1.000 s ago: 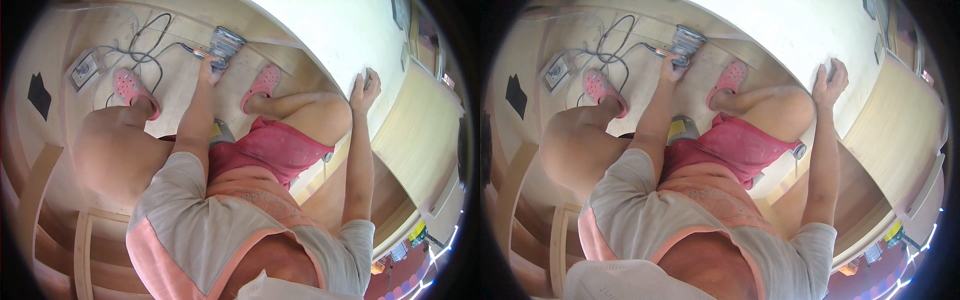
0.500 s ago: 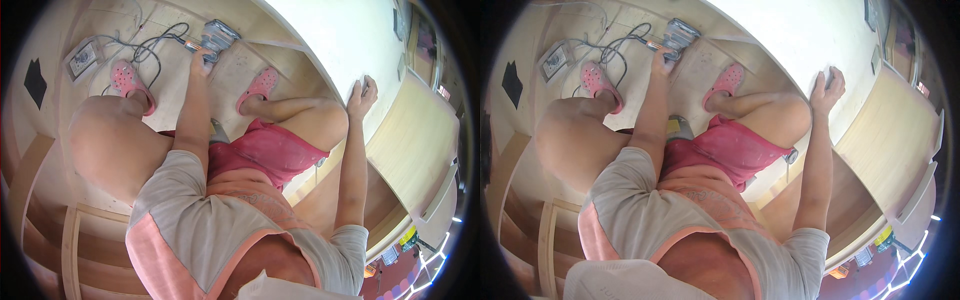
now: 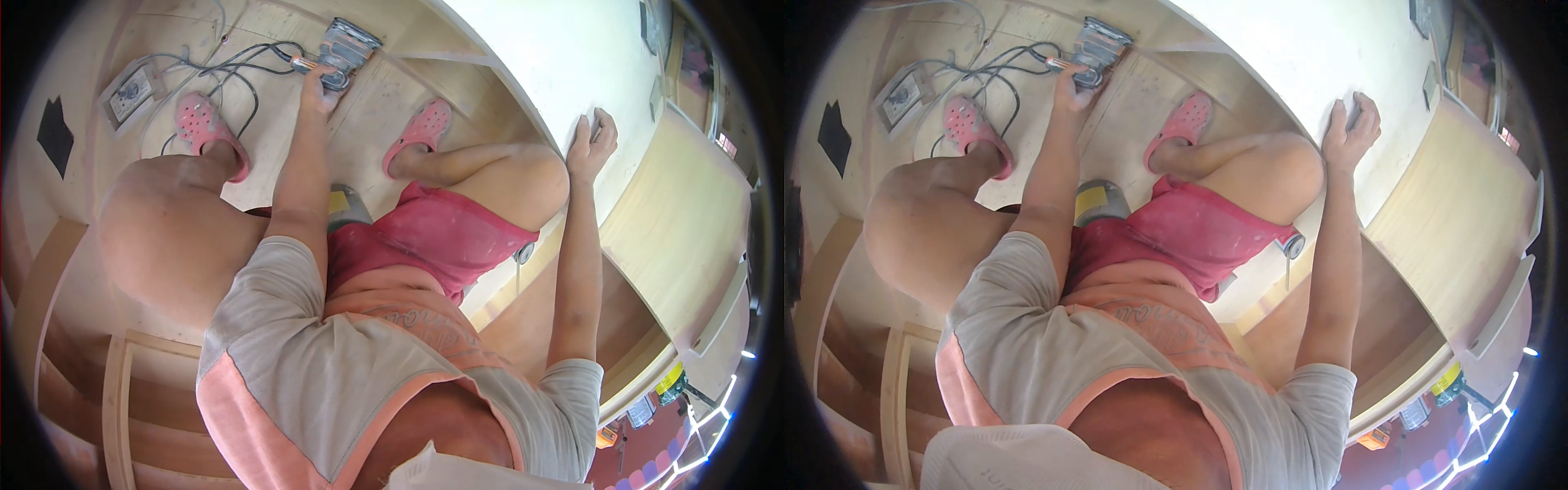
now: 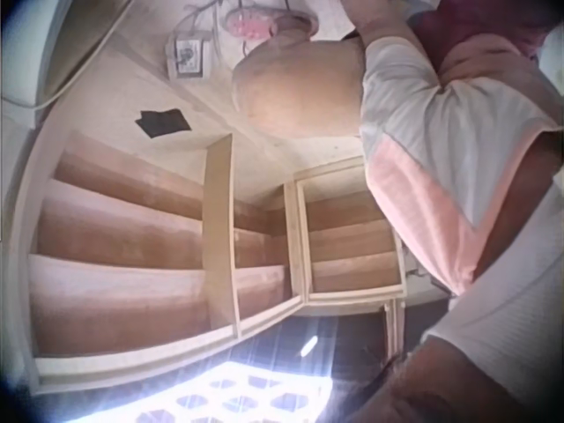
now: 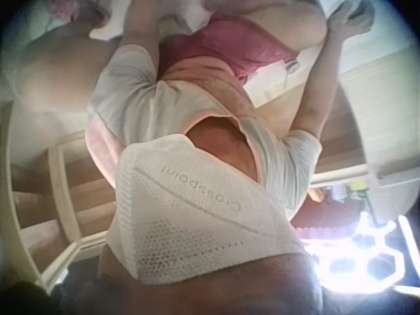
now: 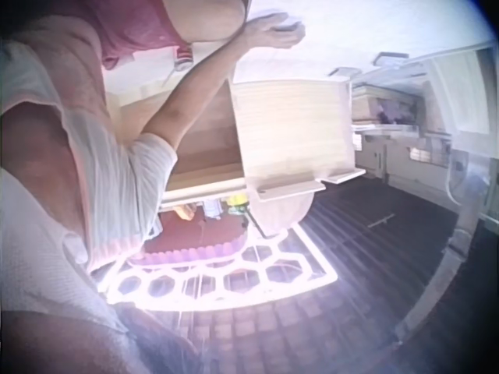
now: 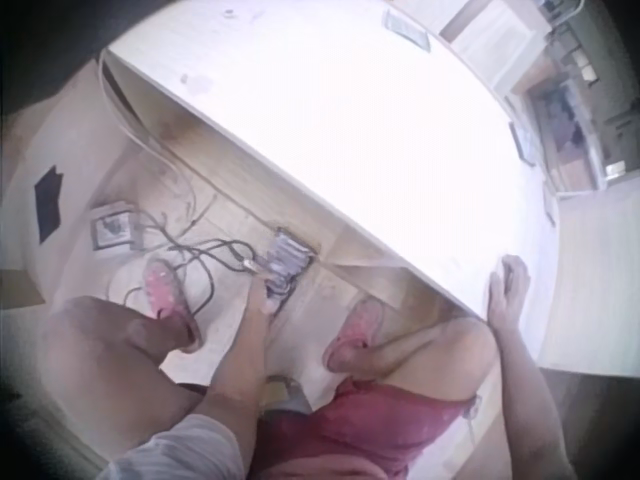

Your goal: The person uses an electric sander to sand the inside and bottom surfaces of a wood furniture piece, handling the sander with both hands and moving it across different sections of the wood.

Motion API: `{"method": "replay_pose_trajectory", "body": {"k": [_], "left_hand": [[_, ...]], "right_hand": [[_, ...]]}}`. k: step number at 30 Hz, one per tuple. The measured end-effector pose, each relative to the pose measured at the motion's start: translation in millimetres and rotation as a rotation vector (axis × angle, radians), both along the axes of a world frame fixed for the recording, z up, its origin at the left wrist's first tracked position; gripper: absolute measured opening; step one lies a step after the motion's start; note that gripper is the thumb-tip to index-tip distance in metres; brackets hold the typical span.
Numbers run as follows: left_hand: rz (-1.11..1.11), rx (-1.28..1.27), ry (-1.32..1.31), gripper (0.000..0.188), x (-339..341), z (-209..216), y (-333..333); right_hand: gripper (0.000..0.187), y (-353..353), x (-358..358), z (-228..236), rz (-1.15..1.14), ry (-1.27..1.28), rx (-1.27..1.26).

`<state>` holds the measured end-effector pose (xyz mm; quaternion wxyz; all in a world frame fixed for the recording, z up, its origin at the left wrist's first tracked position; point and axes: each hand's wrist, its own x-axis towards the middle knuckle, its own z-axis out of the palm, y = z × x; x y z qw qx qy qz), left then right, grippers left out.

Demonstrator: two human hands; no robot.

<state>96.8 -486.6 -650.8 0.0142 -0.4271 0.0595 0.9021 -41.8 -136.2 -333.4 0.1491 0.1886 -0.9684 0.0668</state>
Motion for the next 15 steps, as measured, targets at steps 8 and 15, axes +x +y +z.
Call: {"method": "replay_pose_trajectory", "body": {"k": [8, 15], "left_hand": [[-0.089, 0.137, 0.068, 0.044, 10.2, 7.0, 44.1], [-0.203, 0.171, 0.189, 0.04, 20.6, 20.7, 77.2]], "right_hand": [[0.035, 0.1, 2.0, -1.9, -0.021, 0.014, -0.046], [0.037, 3.2, -2.2, -5.0, 0.012, 0.052, -0.045]]}}
